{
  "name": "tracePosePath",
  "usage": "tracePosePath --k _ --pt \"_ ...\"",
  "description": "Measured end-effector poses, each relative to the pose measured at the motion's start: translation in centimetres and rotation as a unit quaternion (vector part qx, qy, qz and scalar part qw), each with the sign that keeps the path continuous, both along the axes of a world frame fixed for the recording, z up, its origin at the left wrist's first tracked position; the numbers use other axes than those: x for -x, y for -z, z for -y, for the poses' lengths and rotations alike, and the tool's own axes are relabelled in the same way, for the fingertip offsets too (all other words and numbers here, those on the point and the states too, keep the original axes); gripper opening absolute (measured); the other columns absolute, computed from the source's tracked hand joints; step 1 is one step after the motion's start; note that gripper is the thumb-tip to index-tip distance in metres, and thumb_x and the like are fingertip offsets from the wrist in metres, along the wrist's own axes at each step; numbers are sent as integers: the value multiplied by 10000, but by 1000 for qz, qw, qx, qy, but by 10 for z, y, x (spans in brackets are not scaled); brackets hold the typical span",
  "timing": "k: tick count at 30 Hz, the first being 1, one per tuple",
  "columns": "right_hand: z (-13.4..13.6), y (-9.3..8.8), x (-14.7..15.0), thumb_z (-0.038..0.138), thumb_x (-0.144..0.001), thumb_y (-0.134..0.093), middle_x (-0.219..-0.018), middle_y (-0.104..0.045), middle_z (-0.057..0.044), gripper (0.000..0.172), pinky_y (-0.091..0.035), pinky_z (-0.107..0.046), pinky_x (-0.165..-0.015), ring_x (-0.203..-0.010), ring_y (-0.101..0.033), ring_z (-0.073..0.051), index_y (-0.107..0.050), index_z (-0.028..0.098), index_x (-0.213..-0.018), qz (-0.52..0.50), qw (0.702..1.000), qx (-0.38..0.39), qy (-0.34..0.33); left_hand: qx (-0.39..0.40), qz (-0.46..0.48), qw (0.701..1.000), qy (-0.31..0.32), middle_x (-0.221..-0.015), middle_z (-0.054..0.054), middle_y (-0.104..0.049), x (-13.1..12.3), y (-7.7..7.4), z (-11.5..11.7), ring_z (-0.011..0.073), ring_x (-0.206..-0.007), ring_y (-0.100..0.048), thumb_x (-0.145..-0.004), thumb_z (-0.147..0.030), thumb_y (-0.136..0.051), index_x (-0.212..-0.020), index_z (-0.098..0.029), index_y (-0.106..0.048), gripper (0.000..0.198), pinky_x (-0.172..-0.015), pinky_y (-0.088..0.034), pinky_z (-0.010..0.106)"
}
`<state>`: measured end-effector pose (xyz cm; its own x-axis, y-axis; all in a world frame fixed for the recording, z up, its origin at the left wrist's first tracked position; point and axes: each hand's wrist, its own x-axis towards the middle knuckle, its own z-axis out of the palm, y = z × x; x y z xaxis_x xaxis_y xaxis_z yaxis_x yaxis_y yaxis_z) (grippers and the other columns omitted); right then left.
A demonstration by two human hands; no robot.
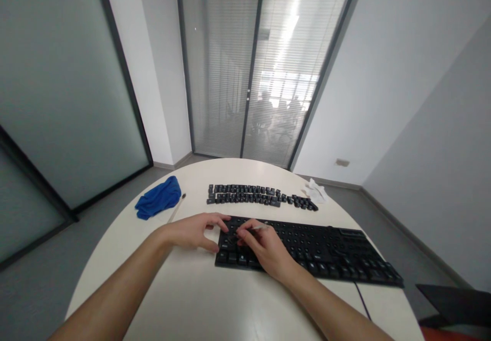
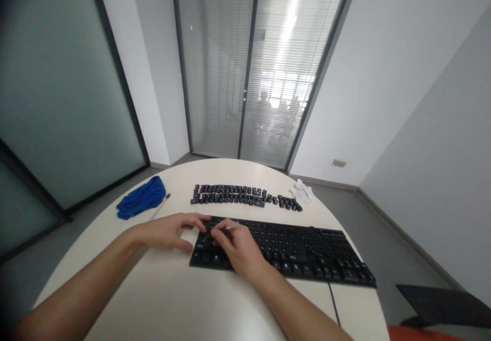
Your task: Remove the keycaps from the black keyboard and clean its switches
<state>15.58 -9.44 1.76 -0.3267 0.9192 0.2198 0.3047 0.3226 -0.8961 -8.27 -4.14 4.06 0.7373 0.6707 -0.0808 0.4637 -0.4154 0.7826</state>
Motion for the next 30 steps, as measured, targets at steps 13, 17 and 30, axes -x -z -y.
tracePosePath --k 13,17,30 --pt "-6 5 -5 419 -913 -592 -727 -682 -27 255 -494 -280 -673 -696 -653 -166 -670 180 -870 -60 997 49 4 -28 -21 999 -12 -1411 63 -519 -6 -1 4 264 -1284 -504 -674 -236 -795 -934 -227 -693 279 -1118 -323 391" --pt "-6 4 -4 412 -912 -592 -727 -681 -27 242 -494 -285 -673 -708 -650 -172 -669 189 -859 -42 998 49 -2 -30 -17 999 -19 -1407 65 -519 -7 -1 5 269 -1291 -496 -673 -224 -788 -915 -227 -685 264 -1126 -318 404" --pt "-10 3 -5 498 -957 -487 -735 -634 -24 373 -476 -277 -675 -702 -615 -169 -647 170 -880 -41 998 51 1 -72 -22 997 -30 -1353 82 -543 -10 -2 8 259 -1231 -539 -718 -227 -736 -889 -207 -655 190 -1081 -372 359"
